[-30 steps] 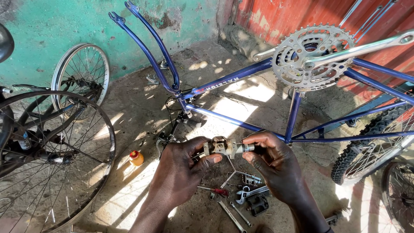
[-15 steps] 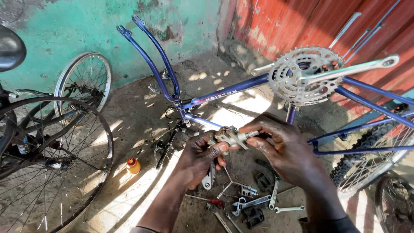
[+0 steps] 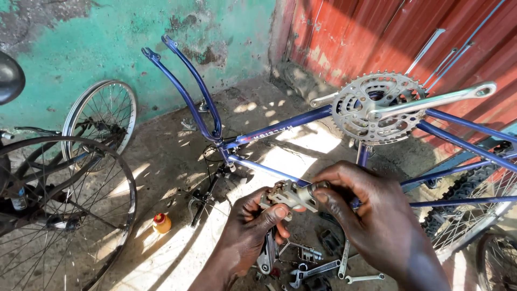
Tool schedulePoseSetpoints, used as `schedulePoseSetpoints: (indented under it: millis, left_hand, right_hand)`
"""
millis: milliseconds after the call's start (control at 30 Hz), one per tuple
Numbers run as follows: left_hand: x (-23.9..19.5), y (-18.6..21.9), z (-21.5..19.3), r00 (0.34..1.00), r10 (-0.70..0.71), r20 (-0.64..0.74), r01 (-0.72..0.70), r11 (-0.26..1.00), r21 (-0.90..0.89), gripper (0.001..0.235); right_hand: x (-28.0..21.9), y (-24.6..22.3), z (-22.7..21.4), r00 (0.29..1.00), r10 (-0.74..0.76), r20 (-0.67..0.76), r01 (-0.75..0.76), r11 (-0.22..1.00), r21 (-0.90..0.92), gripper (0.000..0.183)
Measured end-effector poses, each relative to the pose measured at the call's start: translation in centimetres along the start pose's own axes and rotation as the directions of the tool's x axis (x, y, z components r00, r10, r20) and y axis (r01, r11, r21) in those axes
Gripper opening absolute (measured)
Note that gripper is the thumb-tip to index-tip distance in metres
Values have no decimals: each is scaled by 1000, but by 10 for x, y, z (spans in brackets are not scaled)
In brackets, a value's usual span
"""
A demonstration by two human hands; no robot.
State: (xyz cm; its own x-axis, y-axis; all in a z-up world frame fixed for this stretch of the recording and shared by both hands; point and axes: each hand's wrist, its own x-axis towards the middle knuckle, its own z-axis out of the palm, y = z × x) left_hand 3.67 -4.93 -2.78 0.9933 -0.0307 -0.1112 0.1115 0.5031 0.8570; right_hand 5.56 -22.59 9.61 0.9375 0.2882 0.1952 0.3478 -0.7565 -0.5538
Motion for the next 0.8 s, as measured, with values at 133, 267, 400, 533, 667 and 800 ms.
schedulePoseSetpoints:
  millis: [133, 267, 400, 533, 667, 800]
  left_hand:
    - [7, -7, -9, 997, 76, 33, -74, 996, -53, 26]
    - [1, -8, -9, 999, 8, -39, -10, 998, -64, 26]
    - [0, -20, -14, 1000, 14, -19, -16, 996, -90, 25]
    - [-3, -16, -13, 996, 84, 6, -84, 995, -48, 24]
    - [-4, -16, -14, 999, 25, -25, -26, 998, -60, 23]
    - [-3, -21, -20, 995, 94, 44, -89, 992, -89, 20]
  right_hand:
    - [1, -4, -7, 893, -448, -37, 450, 891, 69, 20]
    - [-2, -4, 6, 991, -132, -10, 133, 986, 105, 24]
    - [3, -11, 13, 954, 279, 107, -268, 958, -105, 23]
    - [0, 7, 14, 996, 6, 84, -11, 998, 61, 15]
    - [0, 3, 7, 929, -363, 67, 349, 923, 159, 16]
    - [-2, 9, 7, 965, -256, 47, 250, 962, 106, 47]
